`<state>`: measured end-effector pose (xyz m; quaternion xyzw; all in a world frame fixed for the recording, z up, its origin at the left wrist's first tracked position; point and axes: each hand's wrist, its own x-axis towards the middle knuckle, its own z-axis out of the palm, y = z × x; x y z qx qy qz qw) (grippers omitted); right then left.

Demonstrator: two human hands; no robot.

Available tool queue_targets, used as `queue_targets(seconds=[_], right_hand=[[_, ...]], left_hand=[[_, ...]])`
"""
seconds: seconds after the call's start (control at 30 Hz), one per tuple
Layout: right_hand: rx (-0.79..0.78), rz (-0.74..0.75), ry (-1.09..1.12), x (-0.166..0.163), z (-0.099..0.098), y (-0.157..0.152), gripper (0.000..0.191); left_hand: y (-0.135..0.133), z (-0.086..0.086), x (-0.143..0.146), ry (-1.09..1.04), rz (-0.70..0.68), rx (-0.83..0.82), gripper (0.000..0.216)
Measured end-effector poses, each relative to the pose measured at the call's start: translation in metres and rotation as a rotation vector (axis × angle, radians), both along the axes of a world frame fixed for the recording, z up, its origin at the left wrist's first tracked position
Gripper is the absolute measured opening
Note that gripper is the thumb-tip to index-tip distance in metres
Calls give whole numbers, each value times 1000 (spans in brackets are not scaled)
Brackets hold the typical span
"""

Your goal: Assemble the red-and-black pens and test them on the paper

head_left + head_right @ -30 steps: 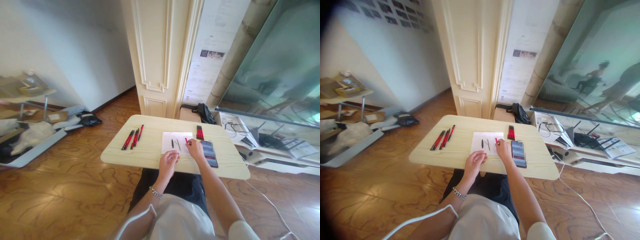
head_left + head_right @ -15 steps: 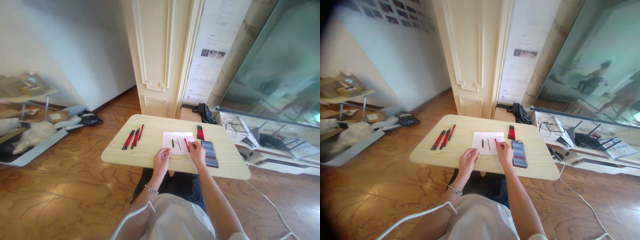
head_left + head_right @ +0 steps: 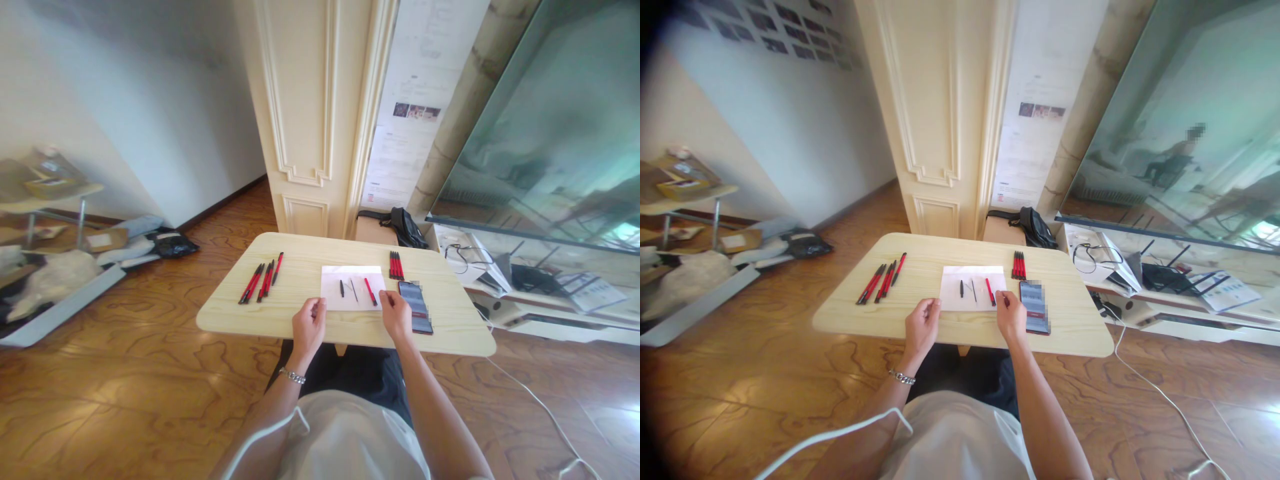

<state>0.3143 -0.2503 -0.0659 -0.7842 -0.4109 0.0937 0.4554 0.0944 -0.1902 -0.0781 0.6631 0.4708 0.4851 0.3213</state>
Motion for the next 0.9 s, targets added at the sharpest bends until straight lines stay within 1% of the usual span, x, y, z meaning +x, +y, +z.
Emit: queue_targets(seconds=[0.1,0.2,0.33,0.43,0.53,0.67,0.73,0.8,0.9], right_hand=[[-180,81,-151,14,13,21,29],[-316,157,-259,21,23,44,24],[-463,194,-350,21,23,65,30],[-551,207,-371,19,18,72,37],[-600,202,-381,18,16,76,38],[-634,189,-374,18,21,77,34],[-617,181,-353,20,24,77,32],[-530,200,-319,22,25,75,33],[-272,271,-167,23,26,66,36]], left_hand=[[1,0,0,26,3,20,28],[1,-1,0,57,-3,30,28],[2,-3,-1,75,-9,34,27],[1,-3,-1,80,-15,31,27],[1,-1,1,81,-14,42,28],[0,2,2,72,-13,26,30],[0,3,2,43,-16,10,30],[-1,4,2,8,-19,-8,30],[-4,7,4,-50,-52,-44,30]])
